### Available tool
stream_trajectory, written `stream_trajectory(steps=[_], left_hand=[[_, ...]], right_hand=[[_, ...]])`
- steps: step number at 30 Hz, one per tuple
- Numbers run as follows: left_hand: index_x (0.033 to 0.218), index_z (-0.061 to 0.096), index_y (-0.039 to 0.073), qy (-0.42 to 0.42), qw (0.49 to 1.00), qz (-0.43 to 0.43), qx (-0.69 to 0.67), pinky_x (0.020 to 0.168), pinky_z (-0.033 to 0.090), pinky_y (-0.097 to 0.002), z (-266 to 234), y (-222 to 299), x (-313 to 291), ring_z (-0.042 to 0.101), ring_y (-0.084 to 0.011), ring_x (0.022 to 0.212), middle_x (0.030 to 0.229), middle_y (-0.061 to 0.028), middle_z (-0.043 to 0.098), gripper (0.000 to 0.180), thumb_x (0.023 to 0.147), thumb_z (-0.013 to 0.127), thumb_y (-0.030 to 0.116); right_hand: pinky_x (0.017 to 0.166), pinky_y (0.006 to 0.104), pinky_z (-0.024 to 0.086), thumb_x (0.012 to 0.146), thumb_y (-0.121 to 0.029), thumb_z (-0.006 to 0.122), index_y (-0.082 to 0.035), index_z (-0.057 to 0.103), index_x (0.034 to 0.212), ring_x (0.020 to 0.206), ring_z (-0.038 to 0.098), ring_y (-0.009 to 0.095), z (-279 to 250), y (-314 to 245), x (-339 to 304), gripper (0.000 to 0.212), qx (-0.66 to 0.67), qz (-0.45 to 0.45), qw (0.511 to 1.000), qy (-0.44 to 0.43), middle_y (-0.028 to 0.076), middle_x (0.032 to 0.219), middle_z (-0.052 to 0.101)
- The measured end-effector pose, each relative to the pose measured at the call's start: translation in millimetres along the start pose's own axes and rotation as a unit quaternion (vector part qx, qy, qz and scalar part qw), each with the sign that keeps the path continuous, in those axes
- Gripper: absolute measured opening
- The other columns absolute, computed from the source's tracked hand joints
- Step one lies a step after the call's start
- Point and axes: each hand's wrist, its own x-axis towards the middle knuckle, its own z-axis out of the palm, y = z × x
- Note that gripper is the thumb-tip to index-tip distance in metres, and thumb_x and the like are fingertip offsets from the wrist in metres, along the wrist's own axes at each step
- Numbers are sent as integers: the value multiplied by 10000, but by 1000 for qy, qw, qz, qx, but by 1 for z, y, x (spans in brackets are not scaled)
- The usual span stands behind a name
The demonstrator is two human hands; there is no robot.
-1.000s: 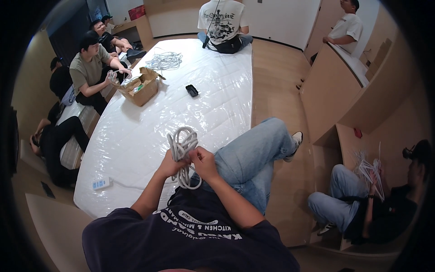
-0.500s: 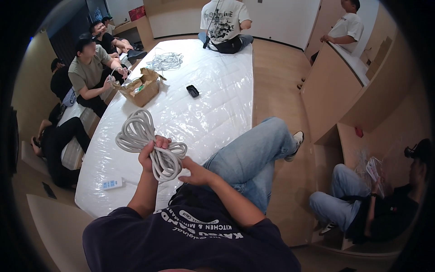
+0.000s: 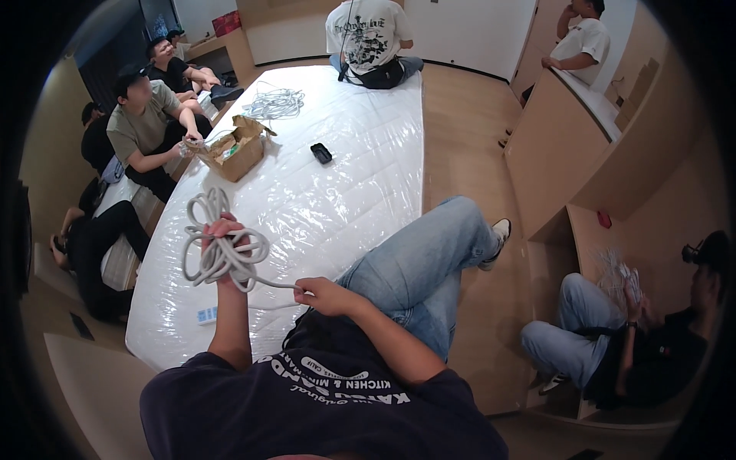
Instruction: The person untangles a white power cable by hand. They pull the cord through loops and straighten it out.
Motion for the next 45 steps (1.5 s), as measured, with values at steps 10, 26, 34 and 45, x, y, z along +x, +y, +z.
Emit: stream_trajectory(steps=[10, 26, 34, 45], left_hand=[[1195, 440, -26, 12, 961, -144, 236, 722, 452, -352, 23, 28, -31, 466, -143, 532, 595, 2, 448, 492, 782, 622, 171], [933, 610, 10, 81, 428, -182, 882, 706, 513, -322, -22, -33, -17, 649, -182, 788, 850, -95, 665, 301, 705, 752, 146], [902, 602, -7, 63, 472, -150, 867, 639, 516, -285, -44, -14, -23, 624, -116, 719, 779, -47, 649, 236, 723, 740, 62], [971, 616, 14, 62, 439, -199, 874, 713, 510, -319, -51, -20, -28, 650, -180, 809, 876, -103, 671, 324, 712, 764, 140]], right_hand=[[680, 260, 447, 947, -160, 566, -16, 651, 1097, 688, 518, 108, 3, 9, 3, 224, 90, -19, 979, 181, 52, 756, 626], [567, 287, 422, 907, -128, 599, 11, 617, 1139, 622, 490, 90, 1, 15, 5, 271, 30, -36, 962, 267, 47, 674, 556], [525, 256, 375, 924, -130, 583, 39, 640, 1048, 583, 427, 47, 0, 15, 2, 218, 80, 27, 975, 207, -12, 640, 527], [558, 340, 441, 927, -210, 584, 30, 651, 851, 565, 528, 152, -1, 0, 0, 261, 23, 8, 964, 267, 130, 654, 609]])
